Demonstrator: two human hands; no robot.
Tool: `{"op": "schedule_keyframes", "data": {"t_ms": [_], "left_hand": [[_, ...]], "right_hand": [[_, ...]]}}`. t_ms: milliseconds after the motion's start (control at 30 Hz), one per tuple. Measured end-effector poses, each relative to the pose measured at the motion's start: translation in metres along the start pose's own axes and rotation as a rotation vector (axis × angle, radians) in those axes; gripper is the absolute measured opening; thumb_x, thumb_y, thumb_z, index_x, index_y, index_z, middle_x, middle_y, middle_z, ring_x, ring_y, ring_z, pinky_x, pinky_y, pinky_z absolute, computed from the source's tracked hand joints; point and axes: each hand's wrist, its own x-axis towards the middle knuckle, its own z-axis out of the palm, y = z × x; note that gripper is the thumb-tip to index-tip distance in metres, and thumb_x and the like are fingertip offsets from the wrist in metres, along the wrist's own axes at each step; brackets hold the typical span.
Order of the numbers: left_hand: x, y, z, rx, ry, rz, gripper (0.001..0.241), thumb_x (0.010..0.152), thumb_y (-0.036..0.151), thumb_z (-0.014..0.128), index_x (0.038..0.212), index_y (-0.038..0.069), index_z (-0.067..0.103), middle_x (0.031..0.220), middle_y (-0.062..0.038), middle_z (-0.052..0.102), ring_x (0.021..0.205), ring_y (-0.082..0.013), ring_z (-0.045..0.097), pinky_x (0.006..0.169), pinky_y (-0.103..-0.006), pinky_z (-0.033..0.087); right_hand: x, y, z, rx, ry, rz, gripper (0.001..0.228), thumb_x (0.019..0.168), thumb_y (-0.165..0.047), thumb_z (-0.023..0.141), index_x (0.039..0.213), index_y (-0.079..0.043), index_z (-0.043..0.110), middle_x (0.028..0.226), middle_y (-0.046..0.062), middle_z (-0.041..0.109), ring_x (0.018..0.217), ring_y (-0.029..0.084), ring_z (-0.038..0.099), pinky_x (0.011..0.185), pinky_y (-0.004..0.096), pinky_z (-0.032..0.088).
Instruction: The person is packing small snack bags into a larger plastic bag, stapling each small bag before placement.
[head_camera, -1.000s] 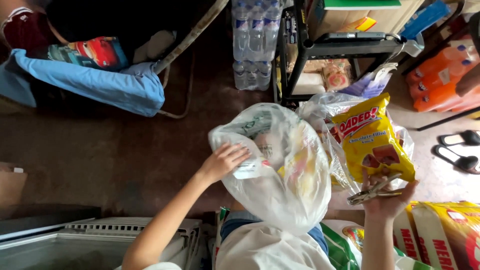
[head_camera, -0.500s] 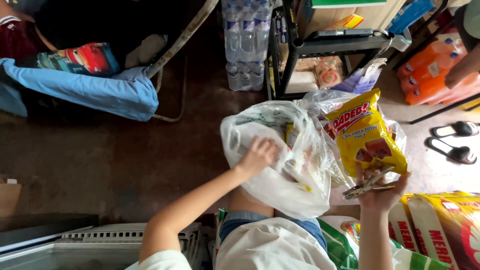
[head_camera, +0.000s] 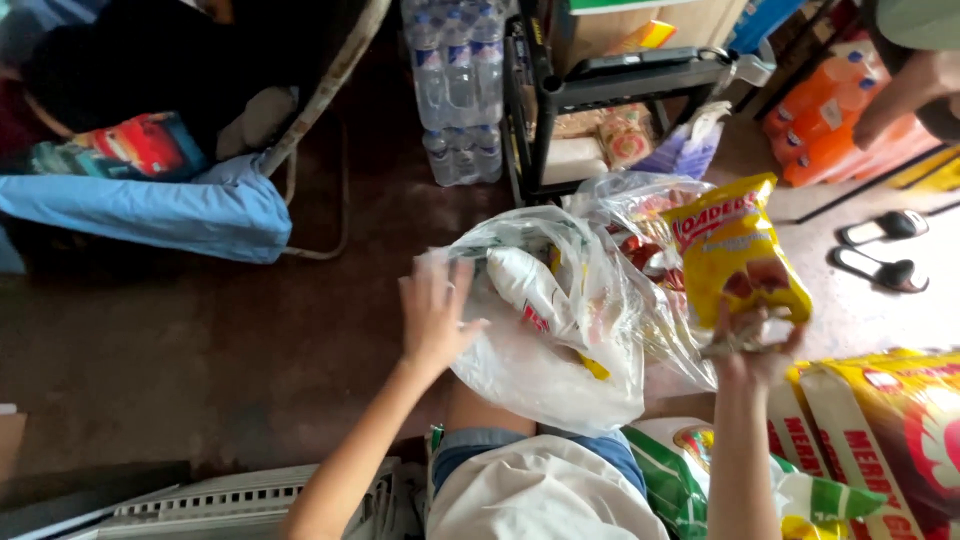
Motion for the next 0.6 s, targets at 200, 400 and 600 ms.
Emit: {"op": "schedule_keyframes", "data": {"t_ms": [200, 400, 600], "left_hand": [[0.0, -0.016, -0.01, -0.369, -0.276, -0.565, 0.121, 0.072, 0.022, 0.088, 0.166, 0.014, 0.013, 0.162, -0.033, 0.019, 0.129, -0.0594, 0.049, 0.089, -0.0631, 0.06], [-0.036, -0.074, 0.094, -0.251, -0.353, -0.602, 0.05, 0.087, 0.022, 0.064, 0.136, 0.014, 0.065, 0.106, -0.013, 0.077, 0.092, -0.0365, 0.077, 0.074, -0.0478, 0.064], [-0.022, -0.054, 0.009, -0.512, -0.196, -0.699, 0.044, 0.086, 0.007, 0.054, 0.128, 0.003, 0.068, 0.115, -0.024, 0.073, 0.104, -0.0464, 0.071, 0.09, -0.0585, 0.058]], "right_hand": [[0.13, -0.022, -0.068, -0.336, 0.229, 0.05, 0.052, 0.082, -0.054, 0.064, 0.105, -0.007, 0.071, 0.096, 0.009, 0.079, 0.088, 0.025, 0.079, 0.093, 0.046, 0.067], [0.22, -0.121, -0.166, -1.015, 0.124, 0.018, 0.072, 0.094, -0.068, 0.07, 0.127, -0.005, 0.062, 0.118, 0.018, 0.068, 0.104, 0.029, 0.076, 0.089, 0.047, 0.065], [0.096, -0.069, -0.168, -2.031, -0.117, -0.987, 0.041, 0.095, -0.028, 0.084, 0.132, -0.017, 0.069, 0.101, 0.019, 0.07, 0.096, 0.039, 0.069, 0.081, 0.043, 0.053]]}}
